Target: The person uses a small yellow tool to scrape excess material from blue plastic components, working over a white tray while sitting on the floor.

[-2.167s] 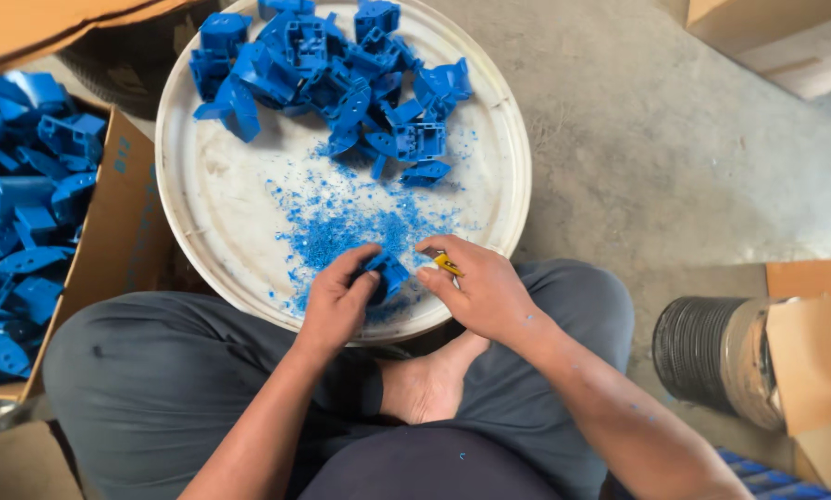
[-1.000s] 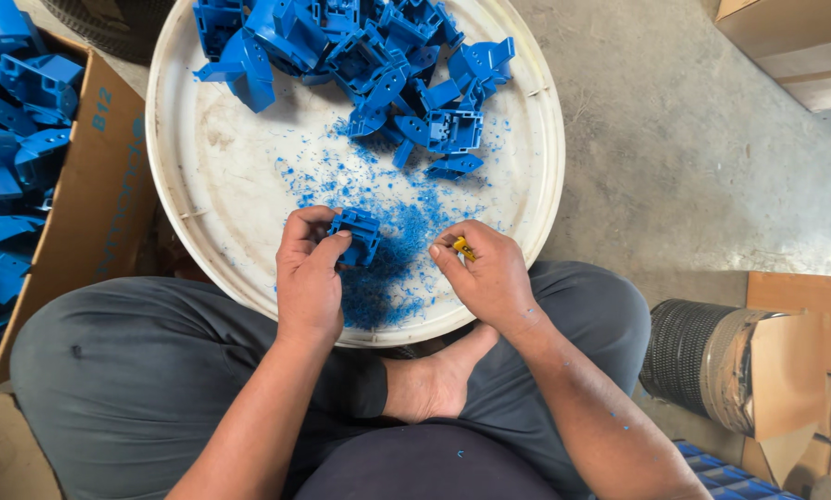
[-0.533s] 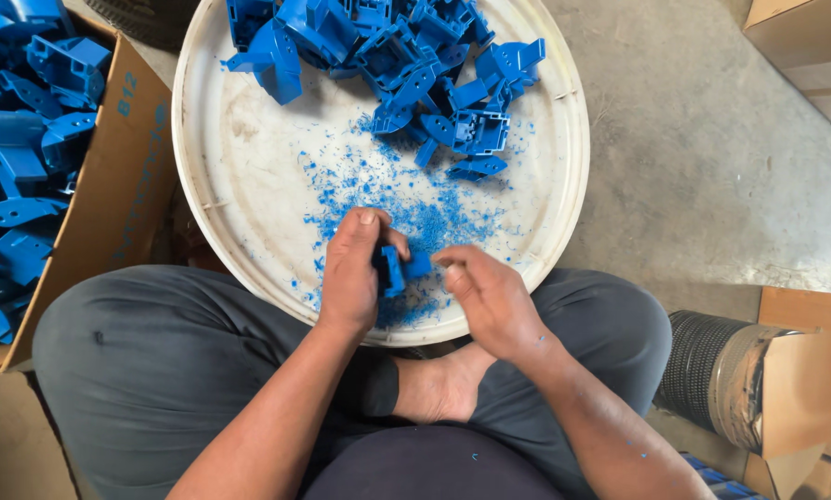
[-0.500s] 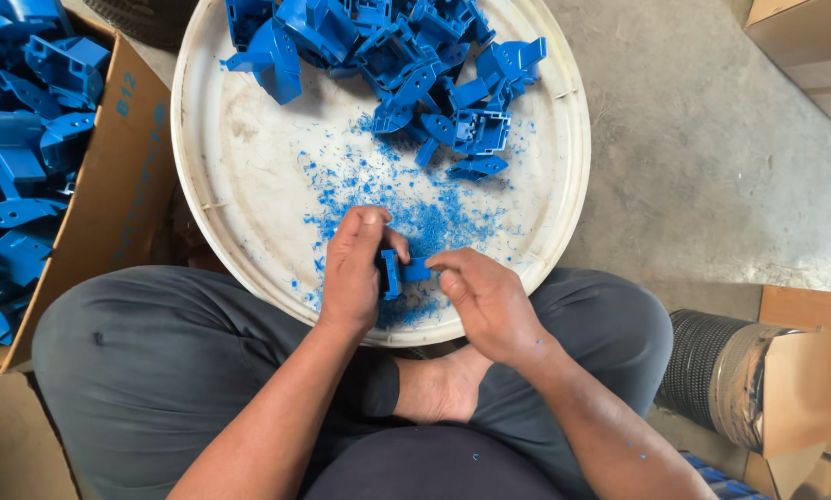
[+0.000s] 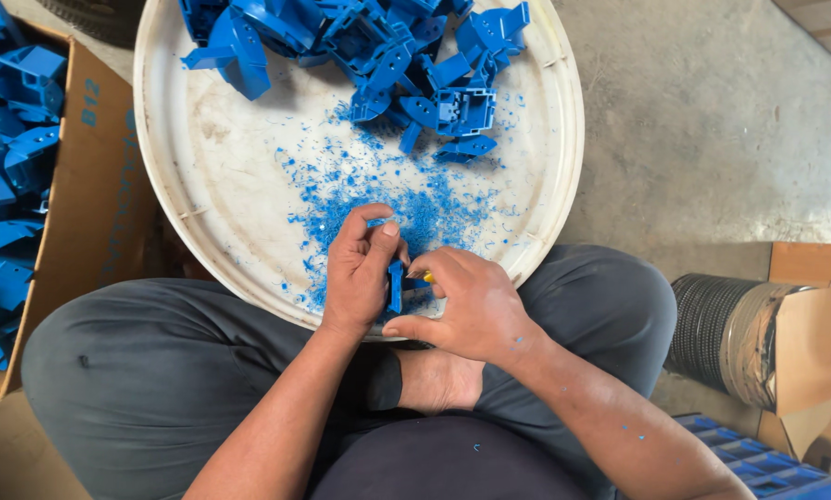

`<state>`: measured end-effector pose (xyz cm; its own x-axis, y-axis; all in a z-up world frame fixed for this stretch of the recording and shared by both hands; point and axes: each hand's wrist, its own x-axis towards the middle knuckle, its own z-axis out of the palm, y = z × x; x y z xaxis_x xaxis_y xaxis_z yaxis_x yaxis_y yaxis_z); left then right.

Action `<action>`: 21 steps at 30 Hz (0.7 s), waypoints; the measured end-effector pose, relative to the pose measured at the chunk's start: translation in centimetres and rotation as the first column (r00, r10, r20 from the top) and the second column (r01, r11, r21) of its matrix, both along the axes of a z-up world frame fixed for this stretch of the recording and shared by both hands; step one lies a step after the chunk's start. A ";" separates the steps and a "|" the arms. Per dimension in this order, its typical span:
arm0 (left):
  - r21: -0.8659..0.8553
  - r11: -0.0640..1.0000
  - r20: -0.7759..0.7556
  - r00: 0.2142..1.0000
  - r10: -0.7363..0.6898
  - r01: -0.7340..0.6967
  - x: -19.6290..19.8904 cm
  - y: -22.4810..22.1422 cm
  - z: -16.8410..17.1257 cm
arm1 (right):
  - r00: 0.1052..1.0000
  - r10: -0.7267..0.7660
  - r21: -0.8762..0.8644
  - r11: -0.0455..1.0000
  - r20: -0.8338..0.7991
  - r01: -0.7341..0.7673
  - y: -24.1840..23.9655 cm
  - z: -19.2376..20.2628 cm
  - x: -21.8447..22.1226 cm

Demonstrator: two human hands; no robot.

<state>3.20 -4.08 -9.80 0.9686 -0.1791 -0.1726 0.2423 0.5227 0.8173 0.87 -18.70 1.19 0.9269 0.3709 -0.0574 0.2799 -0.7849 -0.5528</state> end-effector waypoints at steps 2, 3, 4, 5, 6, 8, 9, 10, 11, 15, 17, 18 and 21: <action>0.007 1.000 0.012 1.000 -0.004 0.004 -0.1 -0.1 -0.1 | 1.000 0.000 -0.023 1.000 -0.015 0.000 0.0 -0.2 -0.2; 0.002 1.000 0.030 1.000 -0.006 0.006 -0.1 -0.1 -0.2 | 1.000 0.002 -0.034 0.999 -0.022 -0.002 0.0 -0.3 -0.2; -0.004 1.000 0.048 0.999 -0.006 0.006 -0.2 -0.2 -0.2 | 1.000 -0.001 -0.031 1.000 -0.023 0.001 0.0 -0.4 -0.3; -0.010 1.000 0.065 0.998 -0.005 0.006 -0.2 -0.2 -0.3 | 1.000 -0.004 -0.028 1.000 -0.023 0.004 0.0 -0.4 -0.3; 0.002 1.000 0.068 0.998 -0.007 0.007 -0.2 -0.2 -0.3 | 1.000 -0.004 -0.024 1.000 -0.022 0.004 0.0 -0.5 -0.3; 0.025 1.000 0.074 0.997 -0.010 0.008 -0.2 -0.2 -0.4 | 1.000 0.002 -0.059 0.998 -0.020 -0.003 0.1 -0.5 -0.3; 0.044 0.999 0.077 0.997 -0.011 0.008 -0.2 -0.2 -0.4 | 1.000 0.005 -0.075 0.997 -0.019 -0.006 0.1 -0.5 -0.3; 0.061 0.998 0.080 0.997 -0.014 0.009 -0.2 -0.2 -0.3 | 1.000 0.014 -0.076 0.997 -0.009 -0.014 0.1 -0.5 -0.3; 0.078 0.997 0.083 0.996 -0.016 0.010 -0.2 -0.2 -0.3 | 1.000 0.023 -0.077 0.997 0.001 -0.022 0.1 -0.5 -0.2; 0.090 0.996 0.056 0.998 -0.031 0.025 -0.2 -0.2 -0.1 | 0.998 0.067 -0.095 0.993 0.016 -0.065 0.1 -0.6 -0.4; 0.111 0.993 0.037 0.998 -0.041 0.037 -0.1 -0.2 0.0 | 0.997 0.067 -0.096 0.993 0.038 -0.063 0.2 -0.7 -0.4; 0.112 0.993 0.038 0.998 -0.042 0.038 -0.1 -0.2 0.0 | 0.997 0.066 -0.098 0.993 0.049 -0.061 0.2 -0.8 -0.5; 0.107 0.993 0.035 0.998 -0.045 0.041 -0.3 -0.3 0.0 | 0.992 0.072 -0.109 0.992 0.106 -0.060 0.3 -1.1 -0.6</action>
